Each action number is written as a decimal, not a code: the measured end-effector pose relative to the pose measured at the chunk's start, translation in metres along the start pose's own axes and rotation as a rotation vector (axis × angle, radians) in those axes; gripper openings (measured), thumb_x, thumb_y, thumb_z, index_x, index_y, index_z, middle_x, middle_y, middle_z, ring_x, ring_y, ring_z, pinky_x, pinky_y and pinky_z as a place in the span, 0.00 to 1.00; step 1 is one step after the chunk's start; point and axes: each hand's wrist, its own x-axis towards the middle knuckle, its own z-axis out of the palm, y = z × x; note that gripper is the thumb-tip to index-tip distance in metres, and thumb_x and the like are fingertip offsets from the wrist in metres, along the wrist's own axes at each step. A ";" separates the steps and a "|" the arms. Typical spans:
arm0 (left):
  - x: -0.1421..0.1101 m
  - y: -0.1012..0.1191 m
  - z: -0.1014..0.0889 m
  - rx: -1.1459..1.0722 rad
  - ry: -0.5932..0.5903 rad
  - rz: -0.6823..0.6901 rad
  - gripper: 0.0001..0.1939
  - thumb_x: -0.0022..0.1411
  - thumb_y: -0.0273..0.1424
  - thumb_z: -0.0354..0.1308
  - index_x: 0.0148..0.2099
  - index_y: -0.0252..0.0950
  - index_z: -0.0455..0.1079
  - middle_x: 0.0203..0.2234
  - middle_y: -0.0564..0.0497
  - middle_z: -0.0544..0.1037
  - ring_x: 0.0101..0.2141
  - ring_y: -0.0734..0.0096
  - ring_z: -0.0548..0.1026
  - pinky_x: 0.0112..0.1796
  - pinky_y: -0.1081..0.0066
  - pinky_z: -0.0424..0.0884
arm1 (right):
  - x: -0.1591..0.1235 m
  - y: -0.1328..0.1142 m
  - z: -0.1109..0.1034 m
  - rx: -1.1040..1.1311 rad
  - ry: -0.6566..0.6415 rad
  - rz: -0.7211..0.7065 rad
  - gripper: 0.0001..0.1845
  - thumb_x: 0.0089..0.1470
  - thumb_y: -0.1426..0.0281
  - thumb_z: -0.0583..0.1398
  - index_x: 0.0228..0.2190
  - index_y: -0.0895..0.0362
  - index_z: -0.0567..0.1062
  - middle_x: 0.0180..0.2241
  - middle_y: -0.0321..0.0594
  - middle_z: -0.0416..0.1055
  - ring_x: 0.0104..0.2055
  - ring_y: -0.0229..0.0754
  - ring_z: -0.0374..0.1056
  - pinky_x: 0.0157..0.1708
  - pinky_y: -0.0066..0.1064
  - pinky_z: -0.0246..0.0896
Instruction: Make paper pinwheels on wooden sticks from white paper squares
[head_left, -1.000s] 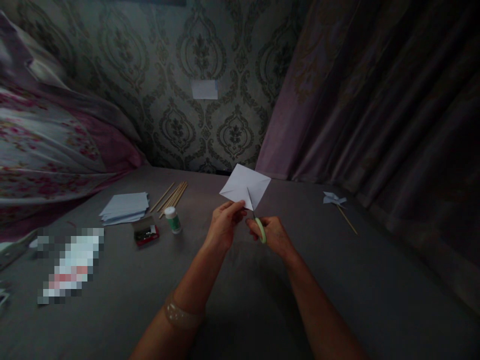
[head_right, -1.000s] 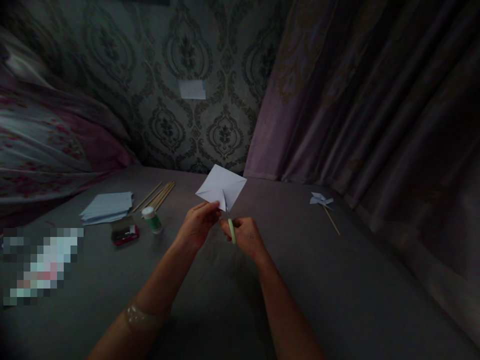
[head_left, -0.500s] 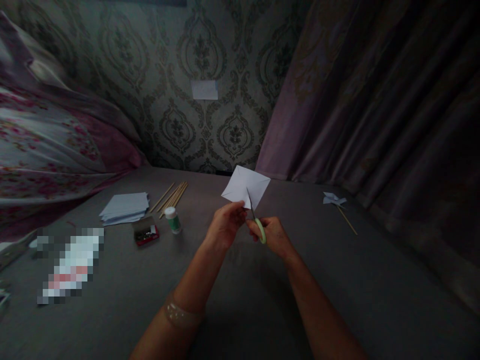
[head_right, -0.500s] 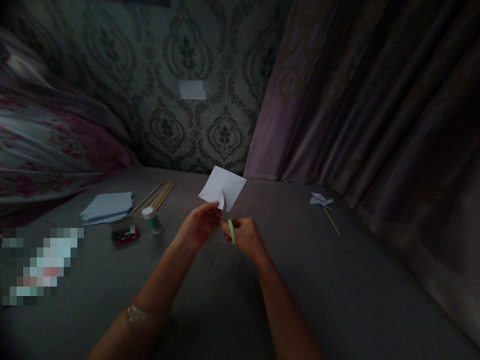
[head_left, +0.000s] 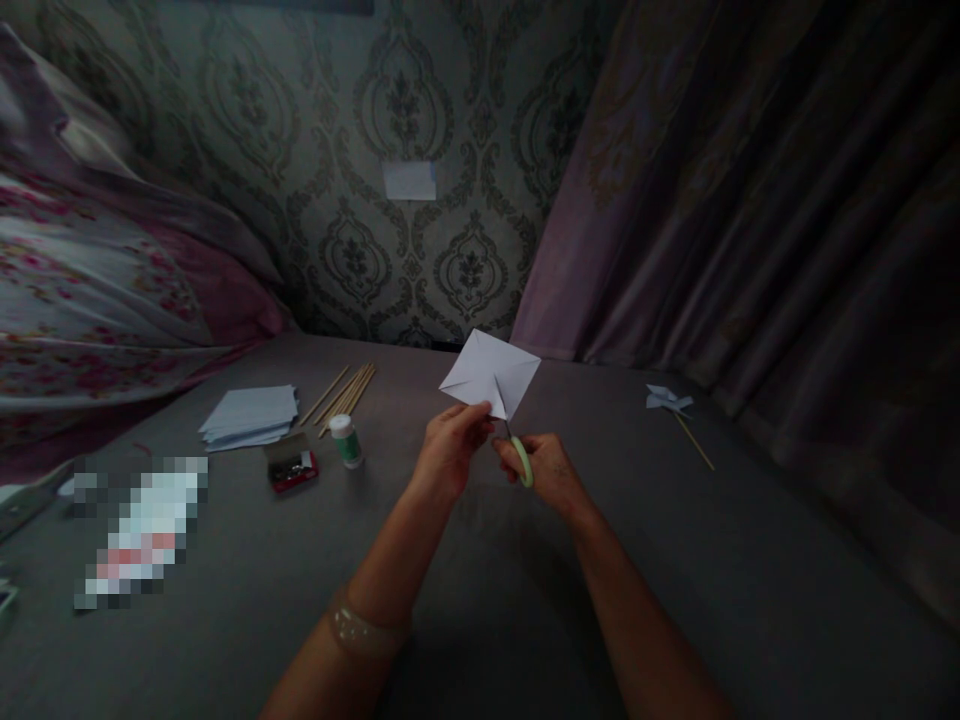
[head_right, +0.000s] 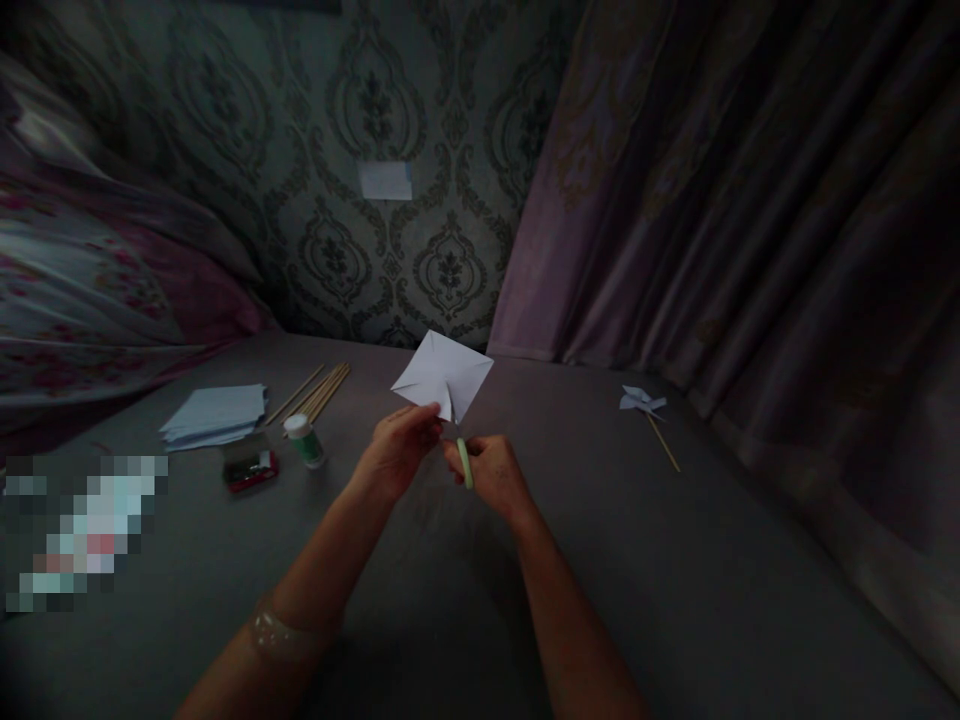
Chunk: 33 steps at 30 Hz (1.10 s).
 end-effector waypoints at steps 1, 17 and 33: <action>0.000 -0.001 0.000 0.018 -0.002 0.022 0.12 0.36 0.29 0.70 0.23 0.31 0.70 0.18 0.55 0.72 0.20 0.80 0.69 0.25 0.77 0.62 | 0.000 0.001 0.000 -0.001 0.000 -0.002 0.21 0.44 0.57 0.62 0.13 0.59 0.69 0.13 0.35 0.64 0.16 0.32 0.57 0.18 0.25 0.50; 0.003 -0.002 -0.004 0.137 0.084 0.122 0.16 0.37 0.36 0.70 0.26 0.33 0.71 0.21 0.54 0.73 0.23 0.78 0.69 0.28 0.75 0.60 | 0.000 -0.001 0.001 -0.072 0.010 0.015 0.22 0.43 0.55 0.61 0.13 0.60 0.69 0.13 0.35 0.64 0.17 0.33 0.58 0.18 0.24 0.50; 0.017 0.003 -0.015 -0.030 0.165 0.135 0.20 0.28 0.32 0.73 0.23 0.34 0.65 0.17 0.58 0.68 0.20 0.81 0.66 0.25 0.77 0.60 | -0.018 0.000 -0.022 -0.353 -0.361 0.026 0.22 0.43 0.52 0.61 0.19 0.61 0.70 0.18 0.32 0.61 0.21 0.32 0.54 0.19 0.24 0.46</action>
